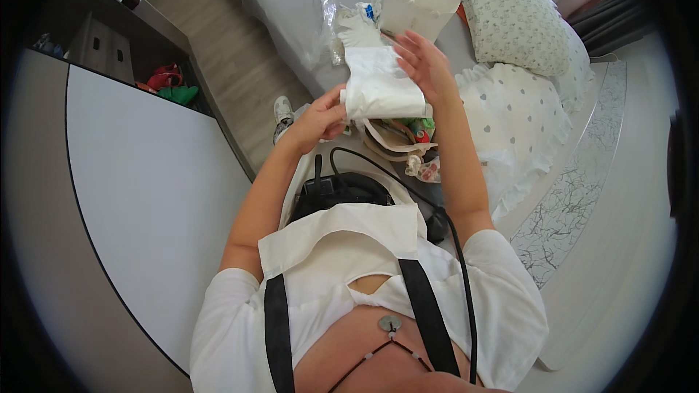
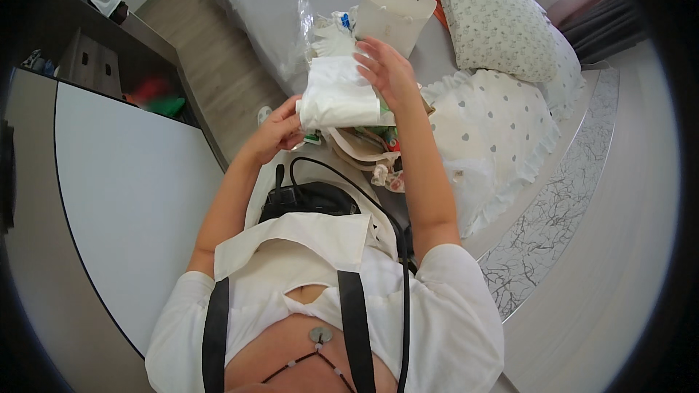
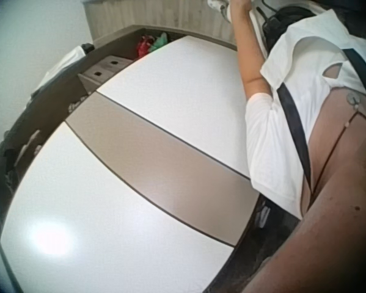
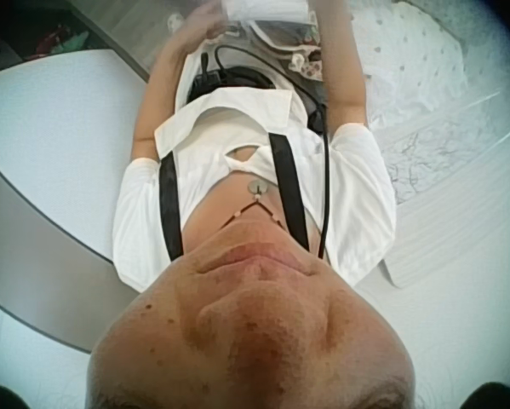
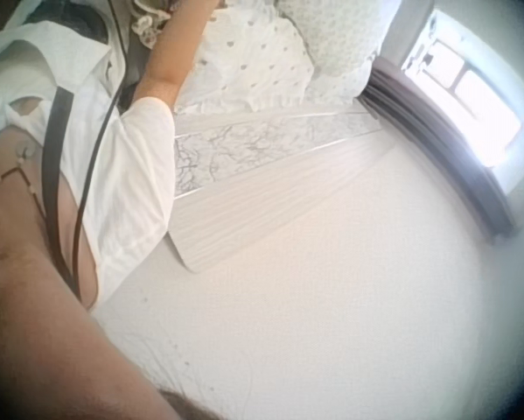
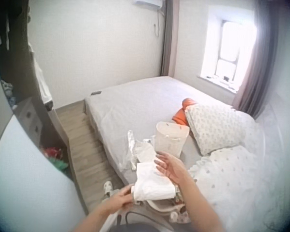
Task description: The person picks up clothing items, a small box, and medicine packets from a shelf and floor, and places them into two white shopping bags on a bed.
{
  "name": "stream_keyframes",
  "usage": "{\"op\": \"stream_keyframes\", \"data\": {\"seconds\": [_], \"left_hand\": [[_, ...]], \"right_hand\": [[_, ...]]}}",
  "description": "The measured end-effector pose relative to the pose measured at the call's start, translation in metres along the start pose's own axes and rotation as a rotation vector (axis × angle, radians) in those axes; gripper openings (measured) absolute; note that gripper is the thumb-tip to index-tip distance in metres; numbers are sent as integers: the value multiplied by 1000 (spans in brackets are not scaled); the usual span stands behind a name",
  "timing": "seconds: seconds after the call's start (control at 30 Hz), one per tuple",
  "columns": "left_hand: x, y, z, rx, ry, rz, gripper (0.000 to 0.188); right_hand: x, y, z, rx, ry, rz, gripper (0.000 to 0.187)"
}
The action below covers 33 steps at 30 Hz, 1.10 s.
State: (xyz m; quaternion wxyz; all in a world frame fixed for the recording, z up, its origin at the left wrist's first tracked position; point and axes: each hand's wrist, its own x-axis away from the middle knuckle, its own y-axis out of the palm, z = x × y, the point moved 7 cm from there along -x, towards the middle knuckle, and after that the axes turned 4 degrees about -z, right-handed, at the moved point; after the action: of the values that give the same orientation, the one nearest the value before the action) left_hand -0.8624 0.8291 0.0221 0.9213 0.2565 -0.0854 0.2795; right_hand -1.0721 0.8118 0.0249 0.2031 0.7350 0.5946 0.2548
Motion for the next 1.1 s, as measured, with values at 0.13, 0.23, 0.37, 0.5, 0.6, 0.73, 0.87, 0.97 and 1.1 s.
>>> {"op": "stream_keyframes", "data": {"seconds": [0.13,0.23,0.37,0.5,0.6,0.73,0.87,0.97,1.1], "left_hand": [[-5,-9,-3,95,30,100,39],[-6,-8,-5,102,6,138,36],[-7,1,0,36,-39,114,31],[-5,-1,-3,-33,-52,135,33],[-3,-8,-9,-98,-72,223,36],[-3,-16,-15,-21,-90,240,43],[1,-1,20,-545,335,359,45],[4,6,24,-840,482,442,47],[5,1,17,-776,392,528,34]], "right_hand": [[45,-36,7,207,-73,167,40],[70,-23,22,346,177,109,56],[77,-6,33,347,371,10,58],[79,4,29,340,272,-83,54],[83,21,19,459,216,-116,52],[82,17,24,611,176,-17,49],[82,-4,36,591,201,172,43],[83,-1,40,540,214,195,44],[83,4,41,547,231,151,45]]}}
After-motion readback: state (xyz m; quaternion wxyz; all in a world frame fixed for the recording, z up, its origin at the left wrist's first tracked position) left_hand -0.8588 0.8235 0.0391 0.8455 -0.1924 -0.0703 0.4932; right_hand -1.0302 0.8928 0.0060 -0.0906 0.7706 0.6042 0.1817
